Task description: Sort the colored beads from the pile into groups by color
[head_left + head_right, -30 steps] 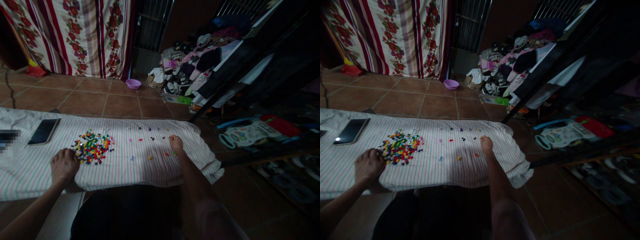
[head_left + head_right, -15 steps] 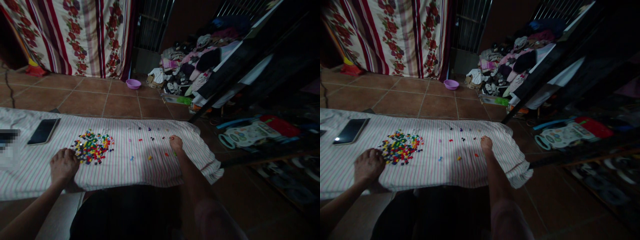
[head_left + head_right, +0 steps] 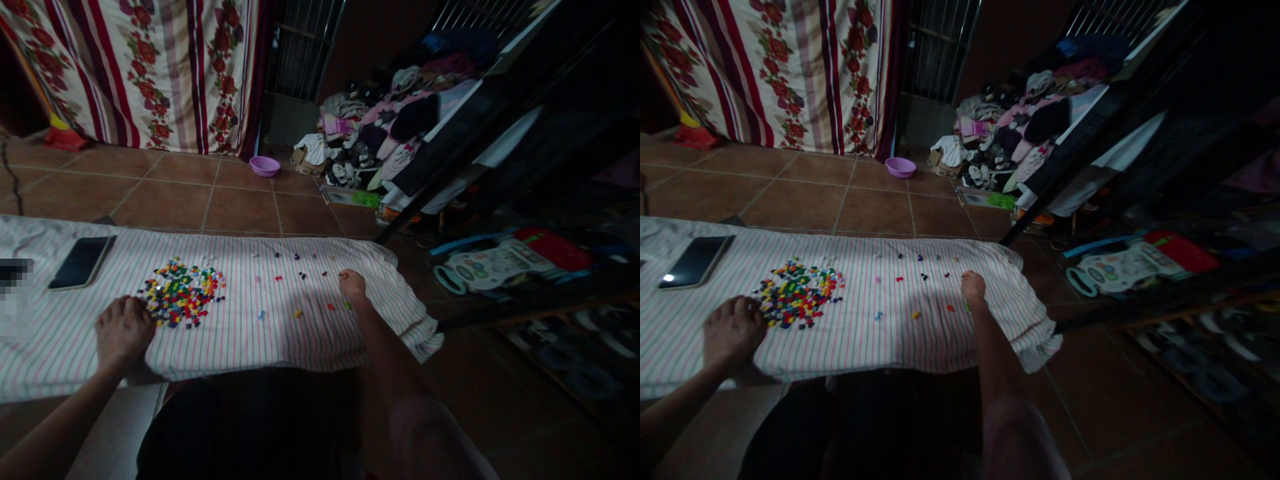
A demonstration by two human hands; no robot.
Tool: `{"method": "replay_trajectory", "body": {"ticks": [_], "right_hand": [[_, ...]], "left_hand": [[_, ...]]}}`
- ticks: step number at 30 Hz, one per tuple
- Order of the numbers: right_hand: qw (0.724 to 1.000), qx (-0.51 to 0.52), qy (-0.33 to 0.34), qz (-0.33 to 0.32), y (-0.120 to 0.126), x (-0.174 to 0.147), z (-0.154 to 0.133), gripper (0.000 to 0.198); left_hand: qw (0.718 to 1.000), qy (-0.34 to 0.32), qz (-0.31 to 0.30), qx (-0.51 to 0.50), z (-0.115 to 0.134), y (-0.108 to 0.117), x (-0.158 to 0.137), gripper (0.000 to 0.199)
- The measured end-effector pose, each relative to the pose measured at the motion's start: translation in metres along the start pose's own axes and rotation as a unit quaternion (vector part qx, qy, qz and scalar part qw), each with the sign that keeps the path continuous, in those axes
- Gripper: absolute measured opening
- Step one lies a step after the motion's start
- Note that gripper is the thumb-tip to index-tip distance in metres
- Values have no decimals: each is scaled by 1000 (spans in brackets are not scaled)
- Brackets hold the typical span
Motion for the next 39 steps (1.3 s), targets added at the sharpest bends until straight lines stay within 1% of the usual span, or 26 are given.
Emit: {"method": "replay_trajectory", "body": {"ticks": [4,8,14,18,22,23,25,28,30,32,34,36,39], "right_hand": [[1000,0,4,-13,1,5,2,32],[999,2,-8,-38,1,8,5,34],[998,28,-18,-48,6,7,7,35],[999,42,-14,-32,13,6,7,32],[998,68,-11,12,27,-4,8,32],[997,80,1,21,29,-10,6,32],[992,114,51,21,32,-29,-4,31],[972,174,159,-19,23,-75,-25,28],[959,185,207,-58,9,-109,-36,24],[955,168,231,-84,-9,-139,-44,20],[954,145,249,-85,-23,-162,-50,16],[956,126,252,-81,-32,-176,-54,12],[957,115,252,-91,-40,-188,-59,18]], "left_hand": [[1000,-11,5,2,0,0,0,33],[1000,-7,15,-4,-3,-3,-1,34],[1000,-5,24,-15,-4,-3,-1,34],[1000,-3,13,-11,-4,-4,-1,32],[1000,0,20,-3,-5,-4,-2,30],[1000,-1,21,-3,-5,-4,-2,30],[1000,-3,21,-9,-6,-5,-2,30],[1000,-3,23,-16,-6,-5,-2,29],[1000,-5,22,-13,-5,-4,-2,30],[1000,-6,17,-9,-4,-2,-2,31],[1000,-7,13,-8,-2,0,-2,34],[1000,-6,10,-12,-2,0,-2,35],[1000,-5,8,-19,-3,-2,-2,36]]}}
Point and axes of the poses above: each hand's wrist, its own x-axis towards the middle knuckle, its own y-axis out of the back of the hand, z = x × y, the point moved 8 cm from there along x, towards the middle knuckle, and after that the axes turned 14 degrees about -y, right-handed, at the moved point
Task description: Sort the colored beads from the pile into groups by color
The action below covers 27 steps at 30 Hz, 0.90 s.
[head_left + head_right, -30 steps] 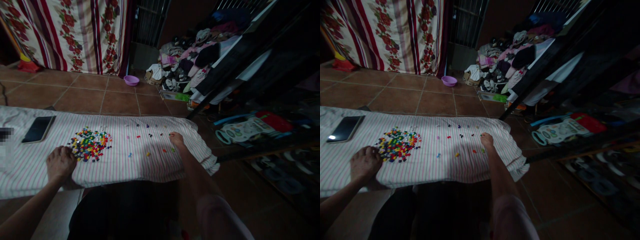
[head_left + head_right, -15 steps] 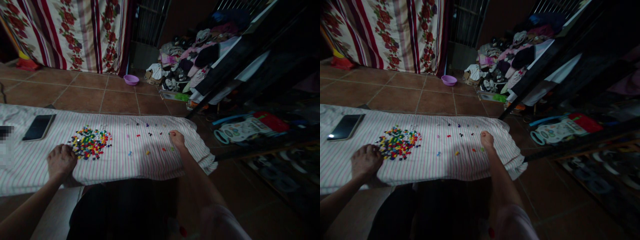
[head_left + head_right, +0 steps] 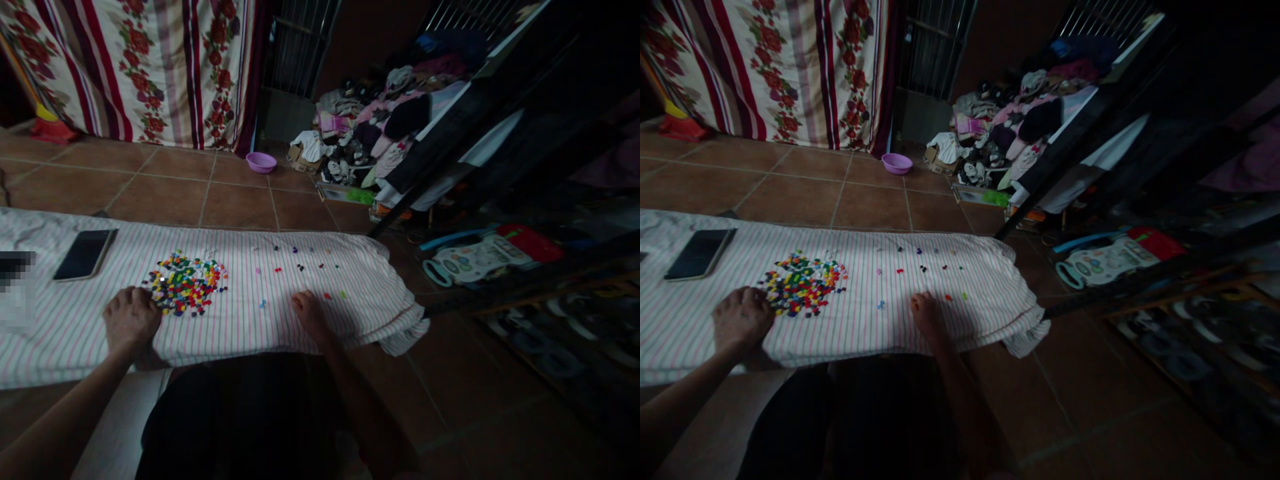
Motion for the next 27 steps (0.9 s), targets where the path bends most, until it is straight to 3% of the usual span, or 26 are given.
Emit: {"method": "replay_trajectory", "body": {"ticks": [9,18,27], "right_hand": [[999,-42,30,4,-10,-15,-27,21],[999,14,43,10,-12,-17,-22,17],[998,-27,28,56,-8,-18,-20,24]], "left_hand": [[1000,-5,-2,-13,2,3,-1,34],[1000,-9,8,0,1,2,-2,36],[1000,-6,3,-6,1,3,-1,38]]}}
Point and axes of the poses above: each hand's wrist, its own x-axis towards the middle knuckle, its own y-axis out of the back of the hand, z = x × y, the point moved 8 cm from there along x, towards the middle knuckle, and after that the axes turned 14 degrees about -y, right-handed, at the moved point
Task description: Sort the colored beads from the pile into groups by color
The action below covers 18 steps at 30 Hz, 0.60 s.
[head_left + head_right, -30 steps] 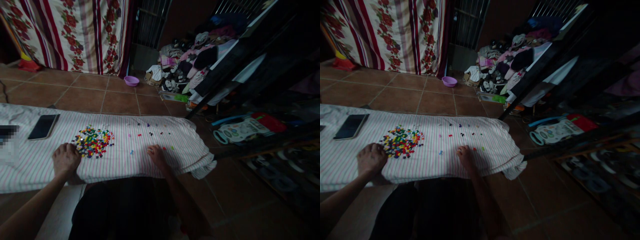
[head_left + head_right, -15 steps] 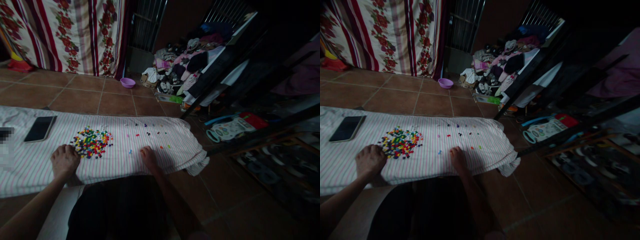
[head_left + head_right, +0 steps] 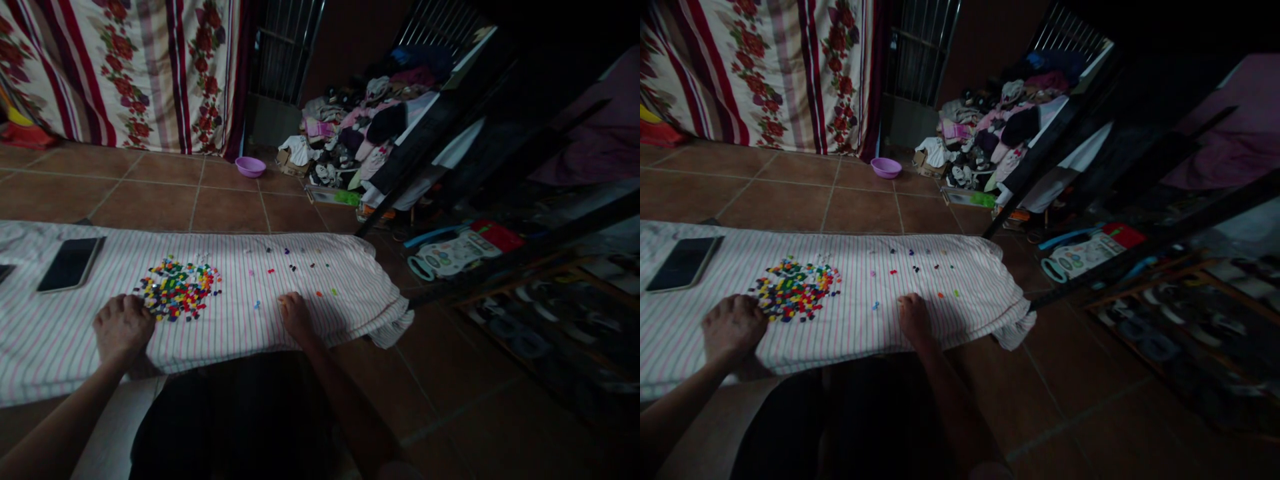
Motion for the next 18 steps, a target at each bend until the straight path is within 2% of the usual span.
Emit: {"method": "replay_trajectory", "body": {"ticks": [5,8,11,13,15,18], "right_hand": [[997,69,18,0,3,2,2,25],[994,105,22,25,18,7,14,25],[993,54,-48,96,44,17,44,26],[987,-6,-105,118,57,24,65,27],[984,-47,-136,107,62,29,81,27],[986,-62,-134,74,60,35,91,23]], "left_hand": [[1000,-5,6,2,-1,-1,-1,34],[1000,-6,13,6,-1,-1,-2,33],[1000,-5,11,5,-1,-2,-1,32],[1000,-1,9,8,-1,-2,0,33],[1000,2,6,11,-1,-1,0,34],[1000,0,-2,10,0,-1,0,36]]}}
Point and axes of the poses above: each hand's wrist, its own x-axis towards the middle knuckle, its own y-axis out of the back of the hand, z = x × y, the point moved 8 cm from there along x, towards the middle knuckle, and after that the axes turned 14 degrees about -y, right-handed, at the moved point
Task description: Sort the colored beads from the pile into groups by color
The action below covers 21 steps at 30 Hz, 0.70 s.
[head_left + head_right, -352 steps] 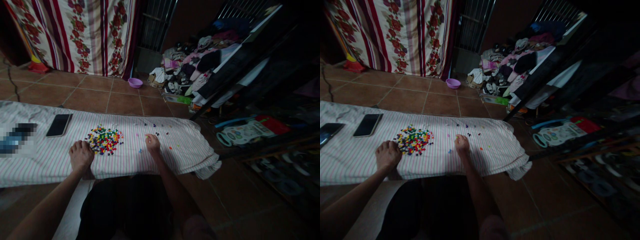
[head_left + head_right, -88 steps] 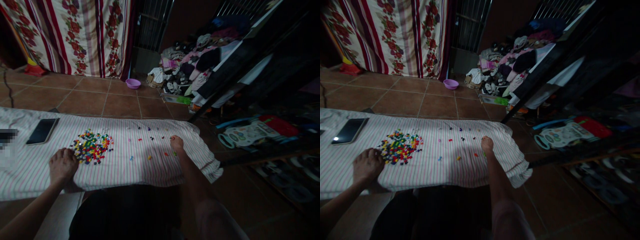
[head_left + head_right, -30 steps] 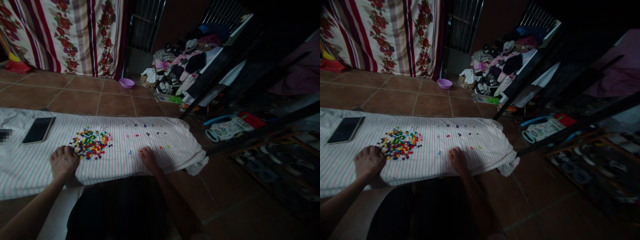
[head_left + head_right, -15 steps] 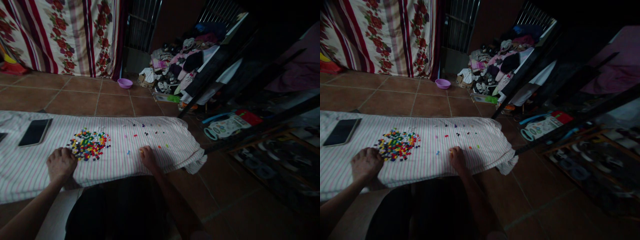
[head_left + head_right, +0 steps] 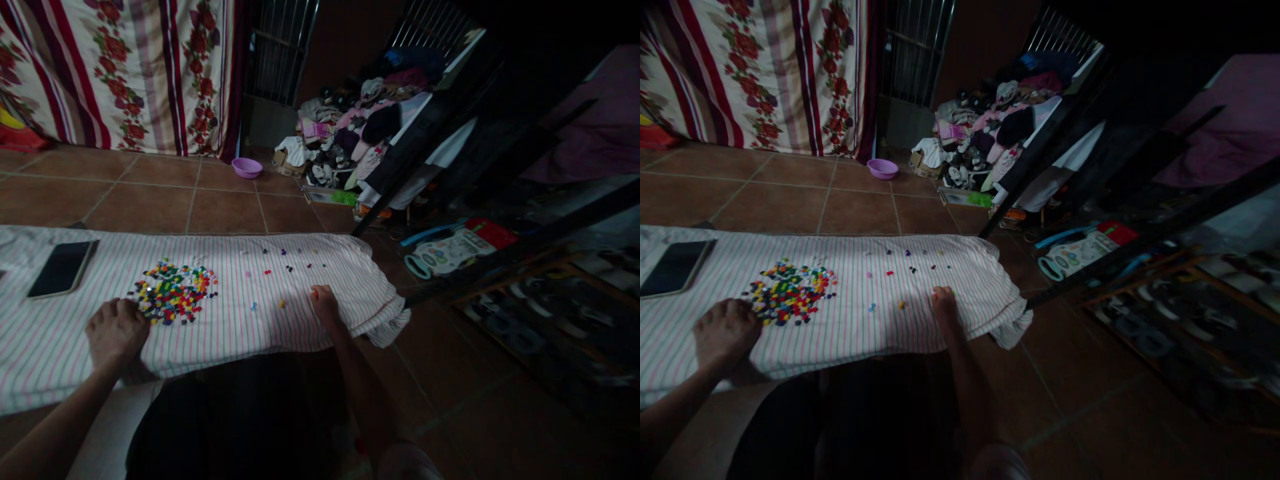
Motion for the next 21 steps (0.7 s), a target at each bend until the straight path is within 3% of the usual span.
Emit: {"method": "replay_trajectory", "body": {"ticks": [10,14,21], "right_hand": [[995,76,34,-53,-25,-15,-17,16],[993,106,26,-35,-29,-18,-13,17],[986,154,68,2,-29,-17,-9,20]], "left_hand": [[1000,-7,17,-1,2,1,-2,34],[1000,-13,16,8,3,3,-2,35],[1000,-7,-3,23,4,5,0,36]]}}
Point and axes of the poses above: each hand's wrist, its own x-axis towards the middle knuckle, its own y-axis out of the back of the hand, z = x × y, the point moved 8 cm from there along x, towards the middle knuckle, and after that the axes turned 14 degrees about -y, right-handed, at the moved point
